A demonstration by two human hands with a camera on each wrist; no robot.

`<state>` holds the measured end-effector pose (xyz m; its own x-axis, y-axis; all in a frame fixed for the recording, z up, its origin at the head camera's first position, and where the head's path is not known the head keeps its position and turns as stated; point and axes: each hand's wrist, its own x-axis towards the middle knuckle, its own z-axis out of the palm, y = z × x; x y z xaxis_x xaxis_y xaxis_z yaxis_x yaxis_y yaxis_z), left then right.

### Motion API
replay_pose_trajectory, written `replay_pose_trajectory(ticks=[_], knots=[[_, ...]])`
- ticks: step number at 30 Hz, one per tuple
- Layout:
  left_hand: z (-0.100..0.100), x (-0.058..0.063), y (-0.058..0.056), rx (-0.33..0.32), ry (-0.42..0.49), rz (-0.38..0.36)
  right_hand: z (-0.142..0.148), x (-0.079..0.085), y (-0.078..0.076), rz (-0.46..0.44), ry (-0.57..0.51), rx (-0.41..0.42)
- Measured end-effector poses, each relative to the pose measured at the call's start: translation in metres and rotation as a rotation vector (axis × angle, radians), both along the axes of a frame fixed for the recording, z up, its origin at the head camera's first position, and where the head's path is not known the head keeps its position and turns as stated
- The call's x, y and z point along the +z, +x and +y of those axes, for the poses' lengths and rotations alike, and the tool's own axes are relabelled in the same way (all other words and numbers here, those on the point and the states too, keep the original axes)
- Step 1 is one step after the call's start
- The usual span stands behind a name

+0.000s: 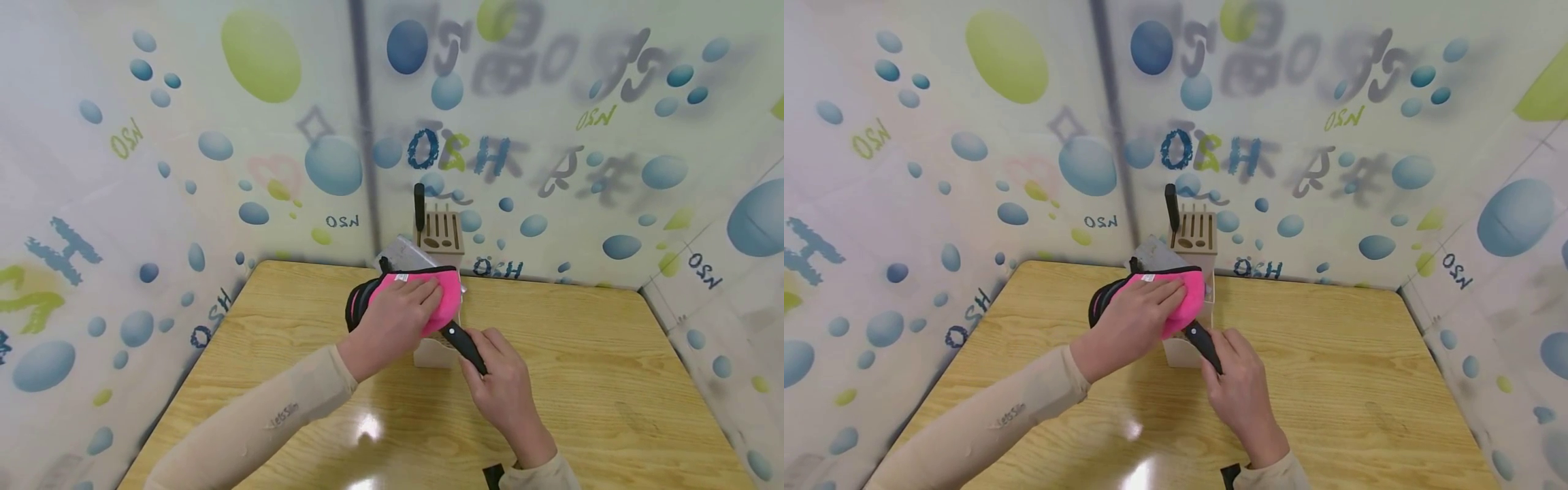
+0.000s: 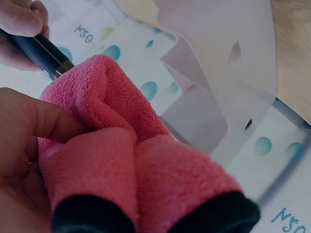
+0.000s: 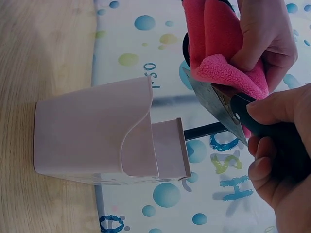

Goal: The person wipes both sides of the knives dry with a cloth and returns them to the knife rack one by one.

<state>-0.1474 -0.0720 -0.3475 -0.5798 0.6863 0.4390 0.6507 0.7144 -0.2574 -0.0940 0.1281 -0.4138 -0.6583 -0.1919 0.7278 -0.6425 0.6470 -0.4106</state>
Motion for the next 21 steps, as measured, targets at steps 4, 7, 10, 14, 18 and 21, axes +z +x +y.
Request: replay_pose_trajectory(ticks=[4, 7, 10, 14, 18, 21], knots=[[0.003, 0.001, 0.005, -0.017, -0.002, 0.008, 0.001, 0.000, -0.001, 0.013, 0.007, -0.001], [0.005, 0.000, 0.008, -0.020, -0.011, 0.010, 0.001, 0.000, -0.001, 0.015, 0.006, -0.002], [0.007, 0.000, 0.012, -0.015, -0.027, 0.004, 0.001, 0.000, -0.001, 0.013, 0.005, -0.002], [0.009, 0.000, 0.015, -0.006, -0.030, -0.005, 0.001, 0.000, -0.001, 0.007, 0.003, -0.002], [0.008, -0.001, 0.015, -0.001, -0.009, -0.004, 0.001, -0.001, -0.001, 0.004, -0.002, 0.000], [0.007, -0.002, 0.012, 0.004, 0.000, 0.000, 0.001, -0.002, -0.001, 0.008, 0.000, 0.006]])
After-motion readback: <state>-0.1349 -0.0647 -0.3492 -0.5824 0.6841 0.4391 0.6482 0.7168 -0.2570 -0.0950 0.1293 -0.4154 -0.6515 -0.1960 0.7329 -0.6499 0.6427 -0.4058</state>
